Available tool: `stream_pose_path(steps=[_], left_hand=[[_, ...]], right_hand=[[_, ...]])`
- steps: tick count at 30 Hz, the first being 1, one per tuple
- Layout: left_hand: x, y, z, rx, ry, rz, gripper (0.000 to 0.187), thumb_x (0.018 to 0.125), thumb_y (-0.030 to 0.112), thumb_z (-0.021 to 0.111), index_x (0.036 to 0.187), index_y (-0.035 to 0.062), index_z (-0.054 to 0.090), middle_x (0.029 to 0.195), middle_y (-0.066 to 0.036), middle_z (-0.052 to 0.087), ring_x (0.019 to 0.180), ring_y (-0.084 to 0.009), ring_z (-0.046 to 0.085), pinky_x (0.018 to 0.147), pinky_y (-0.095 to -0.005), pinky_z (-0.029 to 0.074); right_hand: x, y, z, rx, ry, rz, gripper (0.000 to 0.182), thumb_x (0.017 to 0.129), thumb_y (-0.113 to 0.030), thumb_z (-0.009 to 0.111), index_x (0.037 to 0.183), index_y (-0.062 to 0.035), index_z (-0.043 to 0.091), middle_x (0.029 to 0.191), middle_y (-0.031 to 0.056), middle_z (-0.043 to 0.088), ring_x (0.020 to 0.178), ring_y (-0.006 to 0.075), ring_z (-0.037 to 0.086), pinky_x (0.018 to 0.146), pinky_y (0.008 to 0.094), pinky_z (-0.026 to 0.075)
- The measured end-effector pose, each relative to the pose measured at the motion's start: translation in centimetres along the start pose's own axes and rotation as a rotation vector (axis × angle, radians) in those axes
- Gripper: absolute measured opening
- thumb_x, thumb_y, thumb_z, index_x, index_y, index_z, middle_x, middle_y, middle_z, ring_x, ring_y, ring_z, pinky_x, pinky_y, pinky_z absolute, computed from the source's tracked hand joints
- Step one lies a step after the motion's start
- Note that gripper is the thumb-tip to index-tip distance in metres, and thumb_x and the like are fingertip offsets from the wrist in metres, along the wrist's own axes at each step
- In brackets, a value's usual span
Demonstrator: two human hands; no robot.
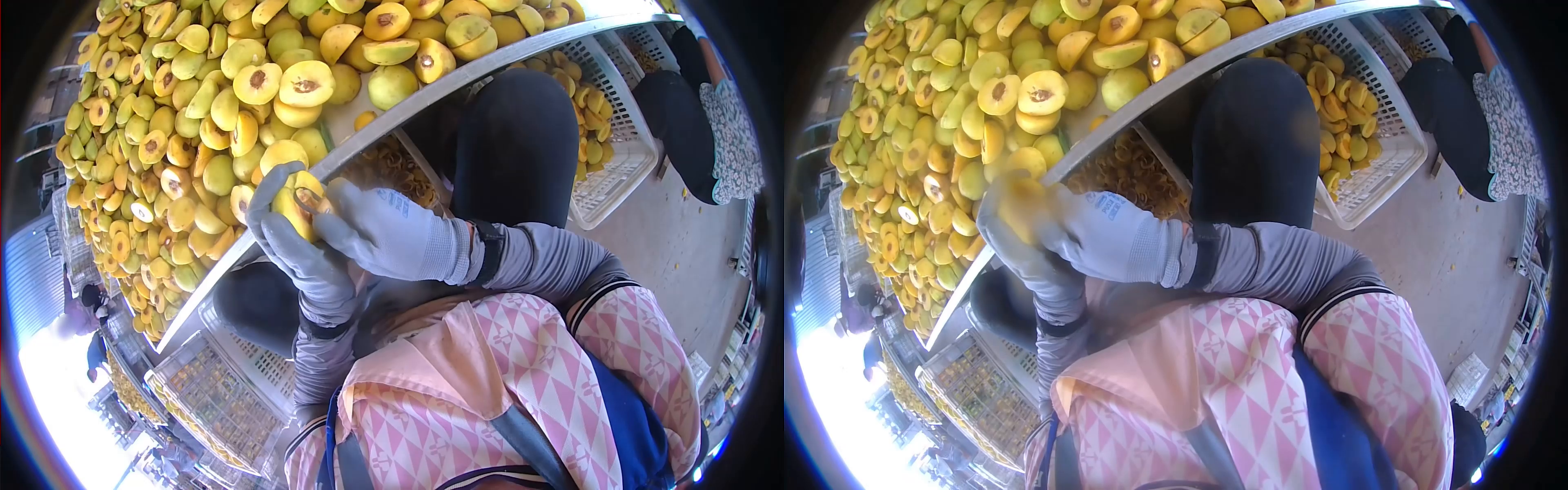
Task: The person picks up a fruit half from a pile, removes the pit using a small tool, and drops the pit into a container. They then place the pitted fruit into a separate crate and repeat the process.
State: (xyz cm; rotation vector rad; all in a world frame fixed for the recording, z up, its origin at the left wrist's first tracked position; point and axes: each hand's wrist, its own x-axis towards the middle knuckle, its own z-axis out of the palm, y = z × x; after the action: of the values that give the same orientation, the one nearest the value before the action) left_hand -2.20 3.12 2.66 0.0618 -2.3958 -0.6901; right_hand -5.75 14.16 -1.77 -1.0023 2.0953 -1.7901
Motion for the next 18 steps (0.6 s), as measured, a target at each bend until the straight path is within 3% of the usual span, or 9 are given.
stream_pose_path(steps=[2, 4, 7, 11, 15, 18], left_hand=[[-0.1, -1.1, 0.1, -0.002, 0.0, -0.008, 0.035, 0.089, 0.007, 0.067, 0.118, -0.0052, 0.052, 0.119, -0.02, 0.058, 0.107, -0.0305, 0.059, 0.092, -0.0407, 0.049], [0.0, -1.3, 0.0, -0.018, -0.007, -0.023, 0.036, 0.089, 0.009, 0.067, 0.119, -0.0056, 0.053, 0.114, -0.019, 0.061, 0.103, -0.0301, 0.061, 0.09, -0.0401, 0.05], [0.3, -0.9, -0.4, -0.038, -0.015, -0.036, 0.036, 0.089, 0.011, 0.067, 0.12, -0.005, 0.055, 0.109, -0.017, 0.063, 0.098, -0.029, 0.062, 0.09, -0.0392, 0.049], [0.2, -1.7, -0.8, 0.005, -0.082, -0.057, 0.033, 0.09, 0.012, 0.065, 0.118, -0.0035, 0.057, 0.104, -0.014, 0.065, 0.095, -0.0262, 0.063, 0.089, -0.0374, 0.049], [-0.2, -2.0, -0.3, -0.326, -0.065, -0.286, 0.027, 0.091, 0.014, 0.063, 0.113, -0.0018, 0.059, 0.099, -0.013, 0.067, 0.093, -0.0253, 0.063, 0.087, -0.0367, 0.05], [0.5, -1.7, -0.7, -0.506, -0.138, -0.432, 0.026, 0.092, 0.018, 0.061, 0.11, -0.0017, 0.06, 0.097, -0.013, 0.068, 0.091, -0.0256, 0.064, 0.087, -0.0362, 0.049]], right_hand=[[-0.5, 0.5, 0.1, -0.285, 0.043, -0.215, 0.027, 0.09, -0.012, 0.061, 0.115, -0.0027, 0.058, 0.089, 0.0151, 0.051, 0.061, 0.0299, 0.057, 0.053, 0.0396, 0.045], [-0.4, 0.0, -0.3, -0.332, 0.036, -0.259, 0.026, 0.09, -0.015, 0.062, 0.113, -0.0025, 0.056, 0.084, 0.0174, 0.054, 0.064, 0.0344, 0.058, 0.055, 0.0433, 0.046], [0.0, -0.8, -1.0, -0.135, -0.025, -0.135, 0.027, 0.091, -0.02, 0.064, 0.107, -0.0022, 0.052, 0.076, 0.0216, 0.06, 0.072, 0.0427, 0.063, 0.061, 0.0495, 0.05], [-0.2, -0.8, -1.1, -0.15, -0.013, -0.173, 0.022, 0.09, -0.018, 0.064, 0.105, -0.0059, 0.054, 0.08, 0.0202, 0.061, 0.072, 0.0415, 0.063, 0.061, 0.049, 0.05], [-0.3, -0.8, -1.2, -0.13, -0.028, -0.184, 0.018, 0.091, -0.017, 0.063, 0.105, -0.0081, 0.057, 0.084, 0.0189, 0.063, 0.074, 0.0411, 0.063, 0.061, 0.0492, 0.05], [-0.5, -1.0, -1.4, -0.015, -0.055, -0.047, 0.018, 0.091, -0.017, 0.061, 0.107, -0.0087, 0.059, 0.089, 0.0189, 0.063, 0.076, 0.0412, 0.064, 0.063, 0.0497, 0.051]])
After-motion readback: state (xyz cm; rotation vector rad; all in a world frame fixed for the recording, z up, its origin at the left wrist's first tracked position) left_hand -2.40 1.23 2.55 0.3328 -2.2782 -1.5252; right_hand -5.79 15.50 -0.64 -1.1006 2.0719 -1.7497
